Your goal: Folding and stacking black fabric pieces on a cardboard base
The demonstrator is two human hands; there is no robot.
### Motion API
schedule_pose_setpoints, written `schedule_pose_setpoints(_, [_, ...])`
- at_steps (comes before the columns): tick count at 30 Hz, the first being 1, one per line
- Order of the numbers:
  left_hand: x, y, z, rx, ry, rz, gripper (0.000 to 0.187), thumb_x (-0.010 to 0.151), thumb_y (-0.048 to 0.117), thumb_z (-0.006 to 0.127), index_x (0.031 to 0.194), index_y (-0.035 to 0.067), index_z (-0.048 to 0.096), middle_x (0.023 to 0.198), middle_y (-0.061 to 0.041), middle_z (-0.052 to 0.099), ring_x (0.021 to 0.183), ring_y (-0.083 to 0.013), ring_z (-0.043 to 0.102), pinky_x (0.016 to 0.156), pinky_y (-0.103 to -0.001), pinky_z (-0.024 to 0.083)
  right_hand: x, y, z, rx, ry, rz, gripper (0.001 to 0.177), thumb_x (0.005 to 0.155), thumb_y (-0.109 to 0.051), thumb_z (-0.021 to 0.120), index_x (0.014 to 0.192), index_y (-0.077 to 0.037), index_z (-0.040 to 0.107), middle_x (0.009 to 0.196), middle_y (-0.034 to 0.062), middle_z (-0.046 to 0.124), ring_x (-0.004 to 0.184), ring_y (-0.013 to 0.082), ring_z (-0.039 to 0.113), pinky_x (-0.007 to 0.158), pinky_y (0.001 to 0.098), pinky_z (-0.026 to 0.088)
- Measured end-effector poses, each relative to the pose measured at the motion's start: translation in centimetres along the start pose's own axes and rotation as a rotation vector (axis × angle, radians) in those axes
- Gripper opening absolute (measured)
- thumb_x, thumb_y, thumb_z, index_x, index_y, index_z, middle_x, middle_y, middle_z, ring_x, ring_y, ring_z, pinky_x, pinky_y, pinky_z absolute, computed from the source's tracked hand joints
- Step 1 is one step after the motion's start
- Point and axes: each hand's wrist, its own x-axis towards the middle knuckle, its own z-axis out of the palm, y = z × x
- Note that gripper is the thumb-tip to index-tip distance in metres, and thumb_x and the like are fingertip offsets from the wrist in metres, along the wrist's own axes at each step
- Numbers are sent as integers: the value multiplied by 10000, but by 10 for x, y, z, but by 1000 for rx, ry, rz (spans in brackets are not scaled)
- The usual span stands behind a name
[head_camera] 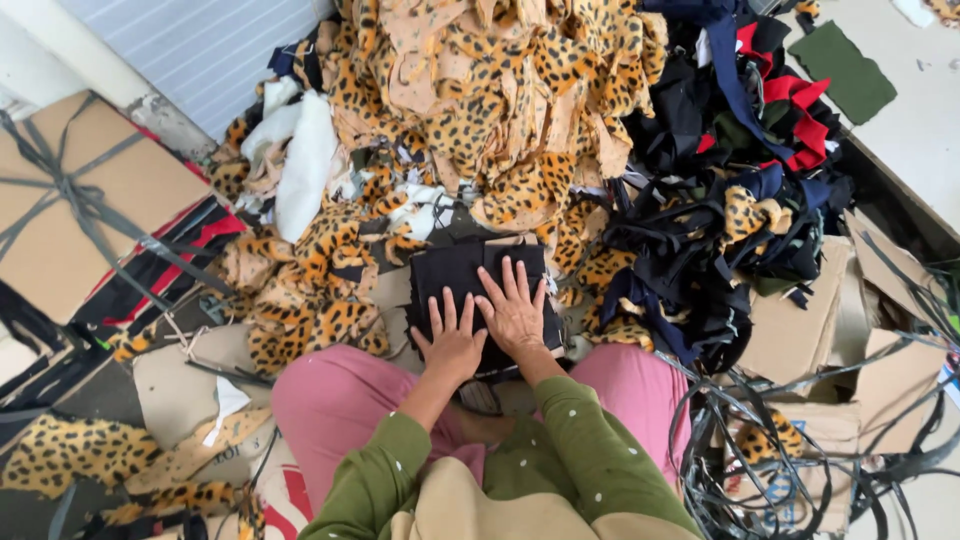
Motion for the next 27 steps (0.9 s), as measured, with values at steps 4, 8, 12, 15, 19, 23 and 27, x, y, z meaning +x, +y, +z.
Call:
schedule_pose_setpoints(4, [3, 4, -3, 56, -56, -38, 655, 1061, 484, 300, 1633, 356, 9, 1700, -12, -206, 1544, -301, -210, 1152, -735, 27, 7, 3, 11, -43, 20, -19, 549, 1048, -638, 225, 1582, -511, 243, 1725, -1, 126, 1587, 263, 54, 1221, 647, 33])
schedule_pose_setpoints(8, [11, -2, 11, 96, -75, -22, 679, 1045, 509, 283, 1627, 332, -20, 1691, -56, -223, 1532, -346, -228, 1135, -766, 62, 8, 6, 19, -52, 15, -26, 548, 1040, -621, 263, 1576, -508, 260, 1728, -2, 114, 1589, 272, 47, 1223, 651, 38])
schedule_pose_setpoints(12, [19, -3, 12, 128, -98, -35, 700, 1027, 531, 274, 1622, 338, -42, 1679, -47, -263, 1527, -336, -258, 1141, -757, 58, 9, 5, 14, -46, 16, -25, 561, 1032, -618, 287, 1580, -506, 248, 1728, -1, 112, 1588, 280, 65, 1223, 655, 59])
schedule_pose_setpoints(15, [13, -3, 10, 148, -47, -21, 704, 1029, 526, 284, 1627, 328, -32, 1687, -51, -236, 1539, -329, -221, 1151, -739, 47, 9, 8, 17, -27, 42, -40, 563, 1024, -635, 293, 1572, -508, 262, 1726, -1, 120, 1587, 280, 71, 1219, 669, 65])
schedule_pose_setpoints(19, [-8, 2, 1, 95, 79, 12, 700, 1032, 512, 298, 1636, 317, 3, 1706, -42, -185, 1556, -318, -170, 1163, -715, 27, -10, 18, -9, 76, 67, -61, 590, 1013, -681, 299, 1577, -514, 254, 1731, 1, 96, 1587, 274, 75, 1213, 680, 87])
schedule_pose_setpoints(23, [-31, 27, -12, 11, 50, 70, 686, 1049, 451, 279, 1639, 255, -9, 1694, -84, -210, 1547, -324, -198, 1167, -709, -28, -49, 65, -48, -97, 516, 24, 491, 962, -458, 552, 1441, -371, 490, 1593, 61, 354, 1479, 275, 342, 1089, 568, 338])
schedule_pose_setpoints(27, [-46, 68, -25, 73, 33, 211, 693, 1062, 399, 323, 1638, 179, 6, 1691, -138, -179, 1548, -352, -167, 1174, -712, -12, -85, 150, -50, -72, 689, 433, 454, 1038, -441, 562, 1437, -229, 596, 1640, 99, 394, 1540, 359, 268, 1130, 695, 294])
